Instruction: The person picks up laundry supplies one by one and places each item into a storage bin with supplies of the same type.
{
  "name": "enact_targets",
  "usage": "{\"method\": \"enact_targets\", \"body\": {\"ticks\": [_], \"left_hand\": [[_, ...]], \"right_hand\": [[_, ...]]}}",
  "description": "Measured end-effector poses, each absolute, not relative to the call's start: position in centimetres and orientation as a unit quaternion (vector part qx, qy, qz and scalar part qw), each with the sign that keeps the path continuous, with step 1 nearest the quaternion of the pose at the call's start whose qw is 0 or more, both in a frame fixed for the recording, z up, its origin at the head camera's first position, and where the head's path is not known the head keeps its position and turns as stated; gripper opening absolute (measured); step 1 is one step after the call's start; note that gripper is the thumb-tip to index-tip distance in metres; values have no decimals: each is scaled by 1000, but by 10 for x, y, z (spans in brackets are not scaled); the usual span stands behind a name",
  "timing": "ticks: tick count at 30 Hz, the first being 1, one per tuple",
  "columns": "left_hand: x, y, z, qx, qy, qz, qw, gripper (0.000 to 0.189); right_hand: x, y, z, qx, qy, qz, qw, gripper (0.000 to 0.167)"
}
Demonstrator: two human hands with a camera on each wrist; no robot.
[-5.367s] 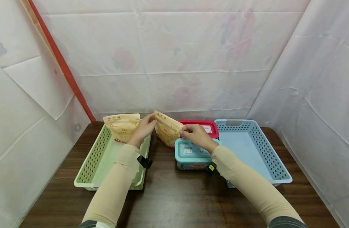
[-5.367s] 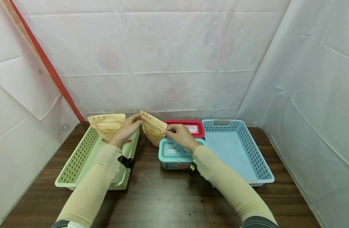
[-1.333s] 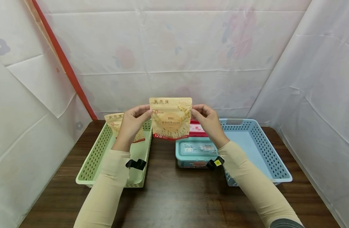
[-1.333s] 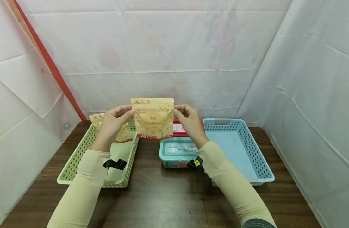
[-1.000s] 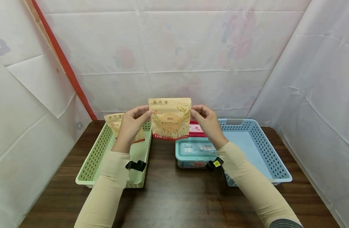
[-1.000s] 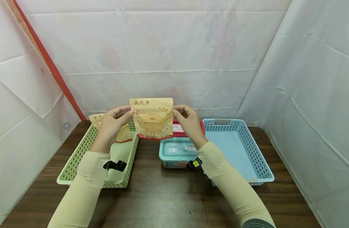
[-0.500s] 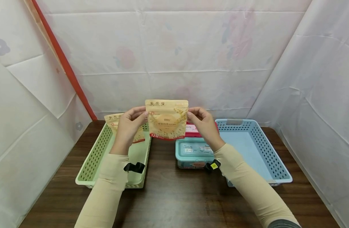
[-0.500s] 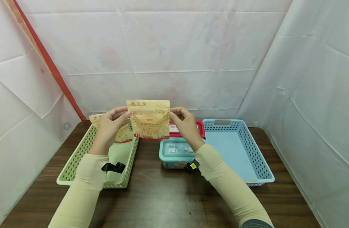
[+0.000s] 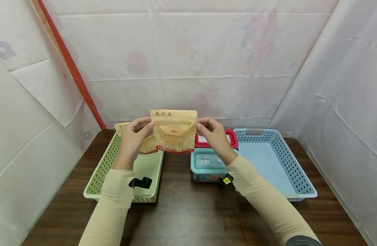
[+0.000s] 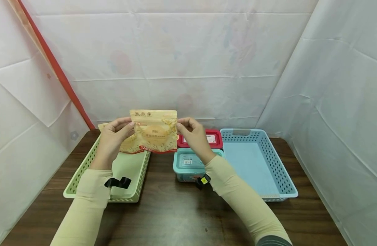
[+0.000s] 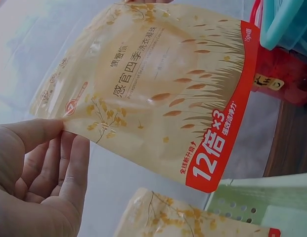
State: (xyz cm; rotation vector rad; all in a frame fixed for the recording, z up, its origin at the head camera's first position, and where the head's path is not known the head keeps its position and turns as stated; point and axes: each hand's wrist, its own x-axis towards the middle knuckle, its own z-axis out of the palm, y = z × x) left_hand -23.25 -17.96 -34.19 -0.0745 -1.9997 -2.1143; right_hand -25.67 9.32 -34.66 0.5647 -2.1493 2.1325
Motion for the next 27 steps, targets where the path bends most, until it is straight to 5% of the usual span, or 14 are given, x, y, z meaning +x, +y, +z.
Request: {"method": "enact_targets", "body": {"ticks": [27], "left_hand": [[-209, -228, -347, 48, -640, -744, 183, 35]], "right_hand": [[-248, 29, -358, 224, -666, 712, 16, 20]]}}
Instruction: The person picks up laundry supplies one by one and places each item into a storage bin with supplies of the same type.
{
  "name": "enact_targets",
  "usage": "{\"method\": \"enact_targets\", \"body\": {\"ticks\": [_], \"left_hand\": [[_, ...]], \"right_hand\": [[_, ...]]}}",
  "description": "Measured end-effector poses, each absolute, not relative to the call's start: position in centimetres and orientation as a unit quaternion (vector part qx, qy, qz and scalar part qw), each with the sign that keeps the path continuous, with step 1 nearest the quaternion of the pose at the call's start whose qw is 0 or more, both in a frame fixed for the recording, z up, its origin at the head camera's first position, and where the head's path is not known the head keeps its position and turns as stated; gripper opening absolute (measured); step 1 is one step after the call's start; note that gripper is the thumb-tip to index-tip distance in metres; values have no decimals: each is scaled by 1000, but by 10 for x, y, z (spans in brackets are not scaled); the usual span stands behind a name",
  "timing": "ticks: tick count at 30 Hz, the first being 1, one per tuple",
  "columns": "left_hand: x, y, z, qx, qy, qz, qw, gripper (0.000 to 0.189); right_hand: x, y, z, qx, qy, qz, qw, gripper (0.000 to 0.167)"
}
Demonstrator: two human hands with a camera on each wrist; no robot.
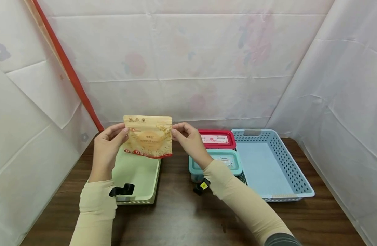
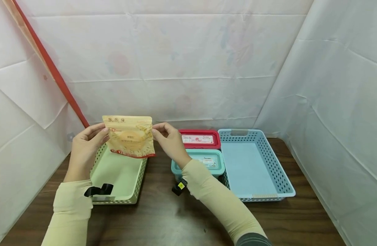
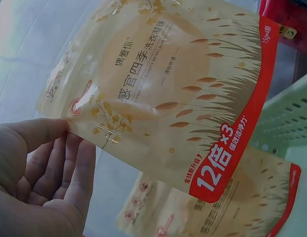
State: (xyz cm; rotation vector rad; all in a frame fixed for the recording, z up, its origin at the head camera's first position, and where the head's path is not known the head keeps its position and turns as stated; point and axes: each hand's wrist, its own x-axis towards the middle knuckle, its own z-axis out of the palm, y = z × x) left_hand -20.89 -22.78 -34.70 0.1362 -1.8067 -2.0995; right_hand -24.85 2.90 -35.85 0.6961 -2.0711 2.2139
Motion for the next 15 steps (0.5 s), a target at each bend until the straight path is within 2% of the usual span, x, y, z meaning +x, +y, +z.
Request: {"method": "enact_targets", "body": {"ticks": [15], "left_hand": [[-199, -253, -352, 76, -623, -753, 198, 37]], "right_hand": [[-246, -3, -367, 229, -666, 710, 18, 19]]}}
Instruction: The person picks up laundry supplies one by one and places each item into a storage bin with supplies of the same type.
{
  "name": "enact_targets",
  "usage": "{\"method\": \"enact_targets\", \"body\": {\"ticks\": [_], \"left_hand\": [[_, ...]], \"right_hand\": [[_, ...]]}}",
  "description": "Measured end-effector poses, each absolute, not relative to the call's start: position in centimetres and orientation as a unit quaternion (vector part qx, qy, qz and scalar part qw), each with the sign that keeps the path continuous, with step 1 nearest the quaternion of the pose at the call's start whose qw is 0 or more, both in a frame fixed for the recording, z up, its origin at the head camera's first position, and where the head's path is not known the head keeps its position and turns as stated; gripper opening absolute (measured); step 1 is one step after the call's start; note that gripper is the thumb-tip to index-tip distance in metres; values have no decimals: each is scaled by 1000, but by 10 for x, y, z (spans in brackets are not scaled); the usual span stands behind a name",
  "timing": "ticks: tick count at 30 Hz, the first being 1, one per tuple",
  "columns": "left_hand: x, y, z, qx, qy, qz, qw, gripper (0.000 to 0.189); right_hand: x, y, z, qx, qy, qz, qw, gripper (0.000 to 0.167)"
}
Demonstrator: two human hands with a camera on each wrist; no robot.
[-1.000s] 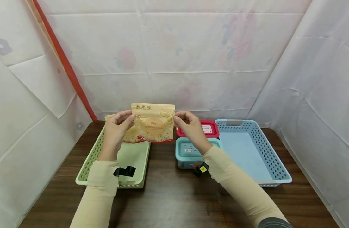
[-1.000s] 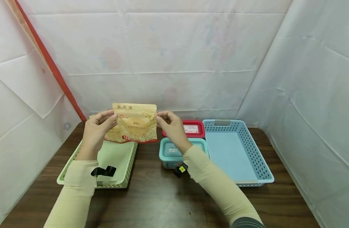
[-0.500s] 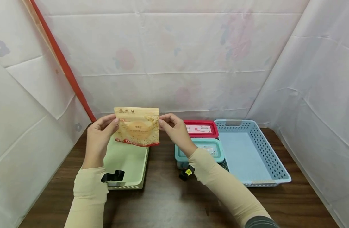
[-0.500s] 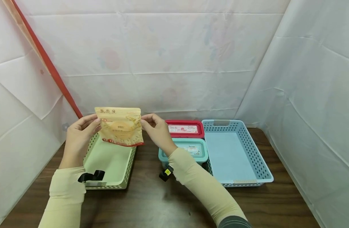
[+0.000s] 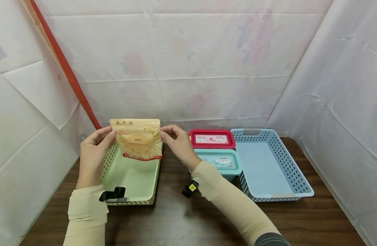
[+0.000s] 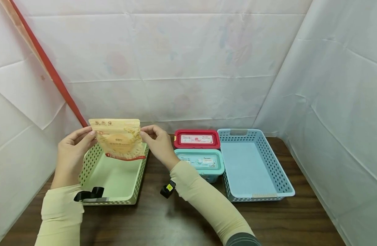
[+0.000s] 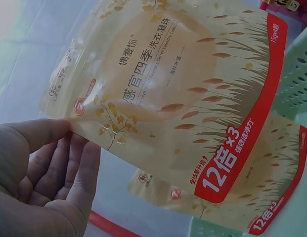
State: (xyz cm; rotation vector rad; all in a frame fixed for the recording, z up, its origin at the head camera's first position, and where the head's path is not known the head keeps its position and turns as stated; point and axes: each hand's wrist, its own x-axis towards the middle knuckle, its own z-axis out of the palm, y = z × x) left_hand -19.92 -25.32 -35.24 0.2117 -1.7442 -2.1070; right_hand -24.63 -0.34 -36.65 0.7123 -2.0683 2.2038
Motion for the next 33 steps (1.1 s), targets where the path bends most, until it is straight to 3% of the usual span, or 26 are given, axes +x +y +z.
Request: {"method": "enact_targets", "body": {"ticks": [14, 23, 33], "left_hand": [[-193, -266, -354, 79, -626, -745, 218, 33], [-192, -280, -360, 81, -658, -722, 198, 27], [-193, -293, -360, 134, -820, -531, 168, 28]], "right_hand": [[-245, -22, -370, 233, -697, 678, 24, 15], [-249, -32, -374, 232, -715, 660, 17, 12], [-253, -42, -383, 224, -746, 627, -13, 9]]}}
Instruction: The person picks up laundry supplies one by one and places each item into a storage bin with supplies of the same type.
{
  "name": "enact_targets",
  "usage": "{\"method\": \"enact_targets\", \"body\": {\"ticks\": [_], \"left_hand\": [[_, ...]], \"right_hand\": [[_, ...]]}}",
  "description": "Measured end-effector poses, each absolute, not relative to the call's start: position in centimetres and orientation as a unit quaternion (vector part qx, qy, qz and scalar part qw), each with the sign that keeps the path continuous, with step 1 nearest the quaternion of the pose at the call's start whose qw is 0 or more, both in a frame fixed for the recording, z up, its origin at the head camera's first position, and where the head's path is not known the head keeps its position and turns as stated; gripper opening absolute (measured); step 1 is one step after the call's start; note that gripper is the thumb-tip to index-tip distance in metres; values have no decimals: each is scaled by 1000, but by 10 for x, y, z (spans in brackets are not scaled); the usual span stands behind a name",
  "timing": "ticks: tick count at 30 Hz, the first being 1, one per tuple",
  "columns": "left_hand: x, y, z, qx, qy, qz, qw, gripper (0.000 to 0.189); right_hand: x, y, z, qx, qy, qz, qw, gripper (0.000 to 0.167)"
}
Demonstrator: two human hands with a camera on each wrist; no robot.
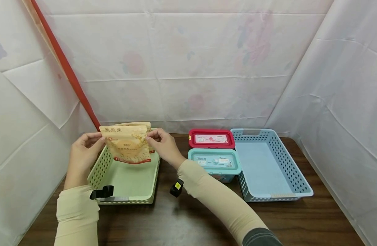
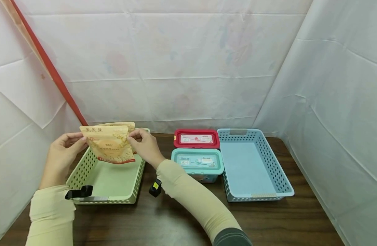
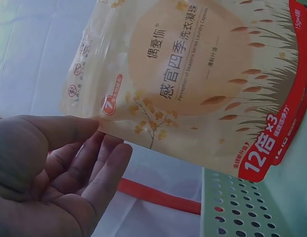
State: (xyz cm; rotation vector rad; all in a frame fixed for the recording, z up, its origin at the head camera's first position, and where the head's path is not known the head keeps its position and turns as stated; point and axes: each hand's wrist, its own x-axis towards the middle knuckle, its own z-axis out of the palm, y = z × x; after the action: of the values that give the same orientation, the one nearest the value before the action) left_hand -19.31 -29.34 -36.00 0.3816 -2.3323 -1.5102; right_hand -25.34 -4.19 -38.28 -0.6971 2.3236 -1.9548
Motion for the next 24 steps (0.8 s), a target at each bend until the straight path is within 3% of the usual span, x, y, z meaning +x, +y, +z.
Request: {"method": "enact_targets", "body": {"ticks": [24], "left_hand": [[-194, -306, -377, 125, -870, -463, 119, 43]], "right_hand": [[-259, -50, -393, -219, 771, -593, 76, 5]]}}
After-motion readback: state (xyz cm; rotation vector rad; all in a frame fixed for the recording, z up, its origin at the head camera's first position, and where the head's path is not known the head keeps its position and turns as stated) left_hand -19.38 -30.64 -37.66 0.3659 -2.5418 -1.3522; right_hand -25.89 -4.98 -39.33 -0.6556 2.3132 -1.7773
